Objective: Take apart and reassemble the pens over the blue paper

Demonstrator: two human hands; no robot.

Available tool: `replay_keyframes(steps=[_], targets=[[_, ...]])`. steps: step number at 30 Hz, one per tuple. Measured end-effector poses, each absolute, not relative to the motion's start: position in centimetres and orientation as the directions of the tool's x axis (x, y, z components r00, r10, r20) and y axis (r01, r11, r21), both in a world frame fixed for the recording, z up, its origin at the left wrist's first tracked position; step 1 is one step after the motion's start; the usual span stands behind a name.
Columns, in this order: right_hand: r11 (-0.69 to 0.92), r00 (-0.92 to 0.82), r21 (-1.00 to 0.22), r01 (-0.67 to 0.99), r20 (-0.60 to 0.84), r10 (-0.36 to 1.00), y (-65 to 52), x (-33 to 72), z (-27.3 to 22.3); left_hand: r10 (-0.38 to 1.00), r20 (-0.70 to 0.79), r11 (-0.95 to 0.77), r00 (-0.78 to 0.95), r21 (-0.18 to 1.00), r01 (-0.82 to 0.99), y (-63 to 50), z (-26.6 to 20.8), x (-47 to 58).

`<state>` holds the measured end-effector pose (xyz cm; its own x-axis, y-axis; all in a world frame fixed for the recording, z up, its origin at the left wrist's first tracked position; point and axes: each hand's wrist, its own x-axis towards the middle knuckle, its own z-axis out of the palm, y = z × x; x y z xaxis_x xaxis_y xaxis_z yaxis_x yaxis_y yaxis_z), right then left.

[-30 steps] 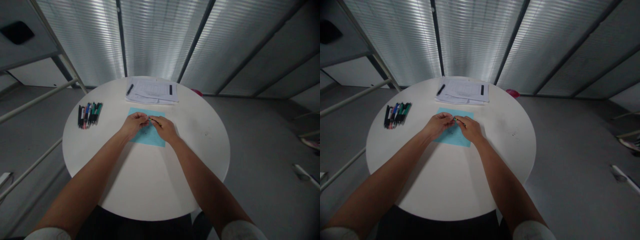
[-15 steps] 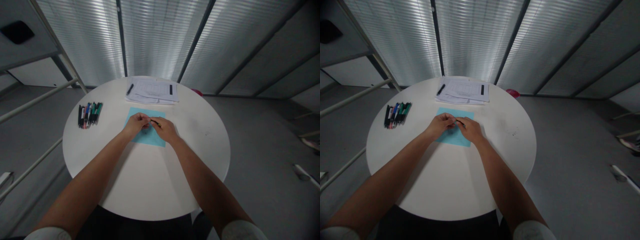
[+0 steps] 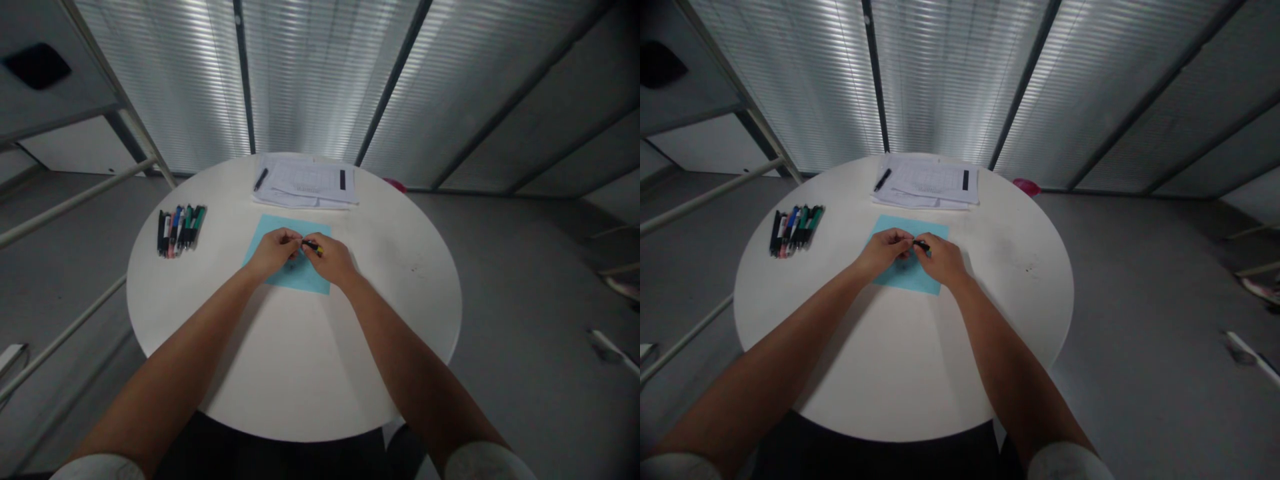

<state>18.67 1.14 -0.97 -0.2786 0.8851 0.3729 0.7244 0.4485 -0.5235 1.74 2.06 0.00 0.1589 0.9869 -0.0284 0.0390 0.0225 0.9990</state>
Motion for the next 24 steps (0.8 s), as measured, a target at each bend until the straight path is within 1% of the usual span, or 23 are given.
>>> replay_keyframes(steps=[6, 14, 20, 24], targets=[[0.519, -0.297, -0.514, 0.683, 0.454, 0.84, 1.27, 18.8, -1.07, 0.98, 0.017, -0.043, 0.198, 0.991, 0.128, 2.04, 0.17, 1.37], [0.558, -0.311, -0.513, 0.652, 0.491, 0.814, 1.27, 18.88, -1.19, 0.97, 0.067, -0.112, 0.234, 0.976, 0.187, 2.11, -0.13, 1.17], [0.588, -0.314, -0.516, 0.623, 0.524, 0.792, 1.41, 18.8, -1.29, 0.984, 0.05, -0.089, 0.17, 0.969, 0.23, 2.3, -0.4, 1.14], [0.567, -0.25, -0.546, 0.617, 0.547, 0.799, 1.57, 18.83, -1.44, 0.98, 0.03, -0.071, 0.197, 0.977, 0.203, 2.1, 0.02, 1.16]])
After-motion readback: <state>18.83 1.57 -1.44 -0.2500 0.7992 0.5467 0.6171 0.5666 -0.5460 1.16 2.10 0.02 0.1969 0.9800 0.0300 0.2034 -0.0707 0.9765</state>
